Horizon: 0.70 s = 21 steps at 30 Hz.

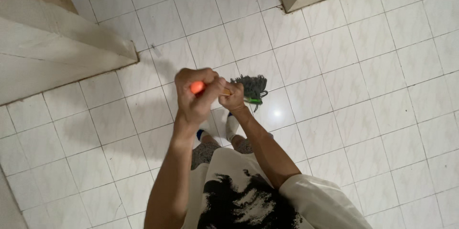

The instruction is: The person mops a tiled floor using a string mop with a wooden handle. They move the mop back and forth along the walls and across the floor, cleaning the area around a doorway and a small floral mat.

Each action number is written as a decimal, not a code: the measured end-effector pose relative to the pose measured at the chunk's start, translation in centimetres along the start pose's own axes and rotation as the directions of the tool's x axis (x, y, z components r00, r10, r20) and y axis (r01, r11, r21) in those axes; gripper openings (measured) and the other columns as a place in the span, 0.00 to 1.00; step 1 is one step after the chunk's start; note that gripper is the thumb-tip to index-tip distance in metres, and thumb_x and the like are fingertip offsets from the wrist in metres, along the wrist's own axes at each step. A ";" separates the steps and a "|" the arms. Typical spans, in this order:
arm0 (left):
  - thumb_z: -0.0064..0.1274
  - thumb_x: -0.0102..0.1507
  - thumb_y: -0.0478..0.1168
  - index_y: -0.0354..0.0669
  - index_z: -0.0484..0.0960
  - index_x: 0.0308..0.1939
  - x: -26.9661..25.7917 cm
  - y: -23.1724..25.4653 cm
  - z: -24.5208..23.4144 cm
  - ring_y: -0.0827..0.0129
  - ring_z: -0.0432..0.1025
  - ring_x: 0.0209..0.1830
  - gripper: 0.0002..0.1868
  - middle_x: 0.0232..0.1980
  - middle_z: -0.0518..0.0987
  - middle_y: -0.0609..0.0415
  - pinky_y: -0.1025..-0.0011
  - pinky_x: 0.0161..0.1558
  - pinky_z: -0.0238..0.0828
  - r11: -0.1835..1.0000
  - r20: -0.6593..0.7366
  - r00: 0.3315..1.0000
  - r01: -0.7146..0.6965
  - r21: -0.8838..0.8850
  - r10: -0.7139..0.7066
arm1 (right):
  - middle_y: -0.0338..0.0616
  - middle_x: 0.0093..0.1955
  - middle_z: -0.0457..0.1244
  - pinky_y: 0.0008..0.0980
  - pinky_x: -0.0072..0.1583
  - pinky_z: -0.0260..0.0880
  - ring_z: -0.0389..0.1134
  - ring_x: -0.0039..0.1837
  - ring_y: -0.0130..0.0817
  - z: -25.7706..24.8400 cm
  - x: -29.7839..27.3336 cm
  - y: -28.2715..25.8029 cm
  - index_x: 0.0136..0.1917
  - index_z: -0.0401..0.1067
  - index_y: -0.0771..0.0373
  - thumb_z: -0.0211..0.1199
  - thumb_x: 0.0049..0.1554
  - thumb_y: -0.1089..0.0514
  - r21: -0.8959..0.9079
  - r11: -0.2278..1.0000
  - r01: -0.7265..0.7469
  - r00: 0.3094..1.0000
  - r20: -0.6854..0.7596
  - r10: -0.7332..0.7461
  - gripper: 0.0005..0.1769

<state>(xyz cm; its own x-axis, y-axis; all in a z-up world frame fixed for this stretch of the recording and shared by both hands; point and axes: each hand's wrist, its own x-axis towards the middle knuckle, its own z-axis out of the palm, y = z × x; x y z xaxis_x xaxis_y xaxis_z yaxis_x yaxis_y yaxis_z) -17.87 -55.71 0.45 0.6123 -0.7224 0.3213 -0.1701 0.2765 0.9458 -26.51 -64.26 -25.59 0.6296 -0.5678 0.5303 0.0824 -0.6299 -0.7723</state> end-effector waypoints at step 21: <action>0.53 0.53 0.25 0.38 0.58 0.16 -10.6 -10.3 5.9 0.67 0.55 0.18 0.19 0.16 0.60 0.53 0.69 0.27 0.54 0.977 0.104 0.995 -0.009 0.211 -0.013 | 0.43 0.42 0.61 0.31 0.49 0.71 0.62 0.42 0.32 -3.0 0.3 6.1 0.41 0.68 0.68 0.66 0.55 0.70 -0.105 0.910 -0.401 0.845 0.340 0.412 0.07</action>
<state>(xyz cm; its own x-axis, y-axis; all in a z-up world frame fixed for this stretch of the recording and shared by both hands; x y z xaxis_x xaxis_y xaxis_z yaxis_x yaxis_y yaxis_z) -27.16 -54.66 -12.42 0.5312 -0.7877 0.3121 -0.3350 0.1431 0.9313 -28.10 -69.81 -29.06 0.8286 -0.5597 0.0113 -0.2588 -0.4008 -0.8788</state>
